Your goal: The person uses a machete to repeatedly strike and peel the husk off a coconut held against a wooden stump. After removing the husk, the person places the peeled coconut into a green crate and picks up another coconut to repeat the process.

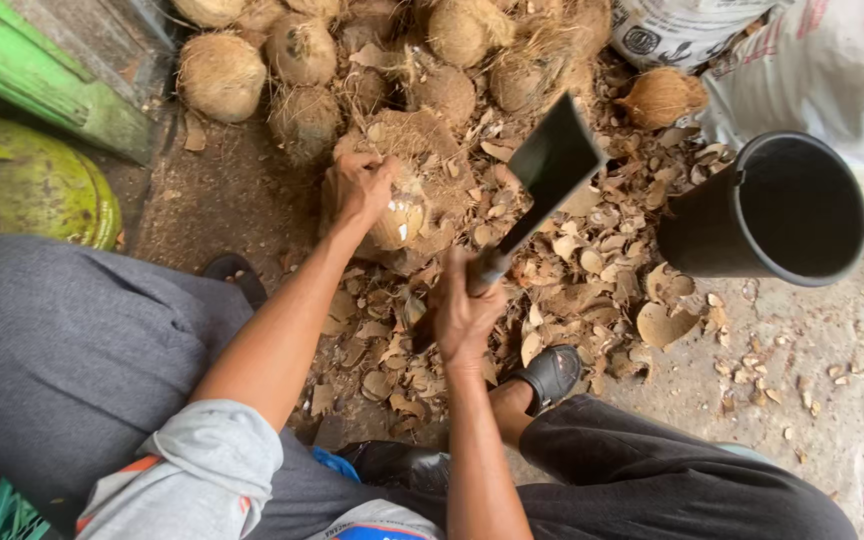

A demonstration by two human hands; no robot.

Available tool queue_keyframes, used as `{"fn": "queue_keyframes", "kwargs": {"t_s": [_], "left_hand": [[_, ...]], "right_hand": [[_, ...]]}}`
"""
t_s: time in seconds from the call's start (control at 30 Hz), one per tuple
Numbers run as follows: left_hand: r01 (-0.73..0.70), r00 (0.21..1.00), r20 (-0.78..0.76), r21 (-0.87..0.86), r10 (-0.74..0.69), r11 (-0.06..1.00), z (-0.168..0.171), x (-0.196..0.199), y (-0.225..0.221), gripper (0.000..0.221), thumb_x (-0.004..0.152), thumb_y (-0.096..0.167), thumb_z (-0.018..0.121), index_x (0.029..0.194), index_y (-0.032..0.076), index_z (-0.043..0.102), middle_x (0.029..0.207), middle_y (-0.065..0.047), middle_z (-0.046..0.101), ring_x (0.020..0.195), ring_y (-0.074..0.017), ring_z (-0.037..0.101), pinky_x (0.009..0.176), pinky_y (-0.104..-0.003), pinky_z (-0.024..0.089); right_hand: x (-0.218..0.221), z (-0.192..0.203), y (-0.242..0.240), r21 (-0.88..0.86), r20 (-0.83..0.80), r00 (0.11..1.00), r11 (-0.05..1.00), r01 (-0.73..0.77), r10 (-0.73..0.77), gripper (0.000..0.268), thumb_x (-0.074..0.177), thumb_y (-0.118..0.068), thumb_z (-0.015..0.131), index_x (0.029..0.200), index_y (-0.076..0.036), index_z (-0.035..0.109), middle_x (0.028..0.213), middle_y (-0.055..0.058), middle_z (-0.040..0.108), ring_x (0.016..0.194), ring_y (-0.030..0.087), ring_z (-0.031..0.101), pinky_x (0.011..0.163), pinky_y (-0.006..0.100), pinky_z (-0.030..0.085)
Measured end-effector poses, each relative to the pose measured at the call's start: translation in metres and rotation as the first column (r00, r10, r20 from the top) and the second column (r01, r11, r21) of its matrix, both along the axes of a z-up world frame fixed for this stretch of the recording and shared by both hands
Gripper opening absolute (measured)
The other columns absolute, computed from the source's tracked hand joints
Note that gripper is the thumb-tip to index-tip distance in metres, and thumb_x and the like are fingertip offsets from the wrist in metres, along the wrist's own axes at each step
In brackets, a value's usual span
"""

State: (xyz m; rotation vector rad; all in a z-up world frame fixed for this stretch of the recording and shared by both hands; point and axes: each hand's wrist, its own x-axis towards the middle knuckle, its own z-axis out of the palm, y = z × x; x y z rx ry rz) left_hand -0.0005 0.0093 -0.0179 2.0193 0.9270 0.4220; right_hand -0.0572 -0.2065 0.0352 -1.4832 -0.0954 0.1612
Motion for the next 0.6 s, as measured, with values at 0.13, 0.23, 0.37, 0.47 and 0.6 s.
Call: {"fn": "queue_keyframes", "kwargs": {"t_s": [0.13,0.23,0.37,0.47,0.6], "left_hand": [[-0.081,0.98,-0.197,-0.201,0.04,0.976,0.008,0.009,-0.016,0.029,0.091,0.045,0.07,0.088,0.016,0.075,0.063,-0.002,0.066,0.045,-0.0137,0.047,0.042,-0.036,0.036],[-0.066,0.978,-0.203,-0.071,0.051,0.995,0.009,0.013,-0.016,0.032,0.093,0.039,0.075,0.081,0.01,0.077,0.067,-0.003,0.065,0.051,-0.0141,0.046,0.047,-0.034,0.035],[-0.093,0.986,-0.152,-0.14,0.071,0.986,-0.008,0.009,-0.004,0.024,0.09,0.037,0.078,0.085,0.014,0.073,0.071,-0.001,0.064,0.051,-0.0115,0.052,0.045,-0.03,0.04],[-0.092,0.986,-0.154,-0.187,0.063,0.978,-0.024,0.014,-0.006,0.019,0.088,0.033,0.075,0.079,0.017,0.072,0.073,0.001,0.066,0.054,-0.0136,0.054,0.047,-0.032,0.041],[-0.289,0.916,0.4,0.651,0.007,0.702,-0.034,0.03,-0.006,0.034,0.087,0.052,0.082,0.068,0.03,0.065,0.082,0.002,0.066,0.069,-0.0097,0.06,0.062,-0.028,0.052]], "right_hand": [[0.006,0.007,-0.005,-0.255,-0.177,0.966,0.939,-0.23,0.188,0.028,0.099,-0.031,0.068,0.078,-0.015,0.058,0.063,-0.002,0.061,0.044,0.007,0.052,0.036,0.026,0.045],[0.005,0.001,-0.001,-0.36,-0.213,0.966,0.907,-0.22,0.15,0.037,0.102,-0.035,0.065,0.074,-0.013,0.053,0.057,-0.001,0.056,0.041,0.008,0.046,0.034,0.027,0.041],[-0.002,-0.013,0.001,-0.028,0.004,0.997,0.997,-0.079,0.079,0.037,0.103,-0.032,0.066,0.075,-0.013,0.052,0.06,0.001,0.055,0.044,0.01,0.045,0.036,0.027,0.04],[0.002,-0.015,-0.001,-0.327,-0.146,0.976,0.923,-0.201,0.16,0.036,0.104,-0.034,0.062,0.076,-0.013,0.053,0.062,0.001,0.053,0.046,0.011,0.043,0.038,0.027,0.039],[0.01,-0.014,0.006,-0.495,-0.194,0.976,0.849,-0.184,0.098,0.033,0.1,-0.036,0.067,0.079,-0.014,0.056,0.066,0.001,0.06,0.052,0.009,0.053,0.044,0.023,0.047]]}}
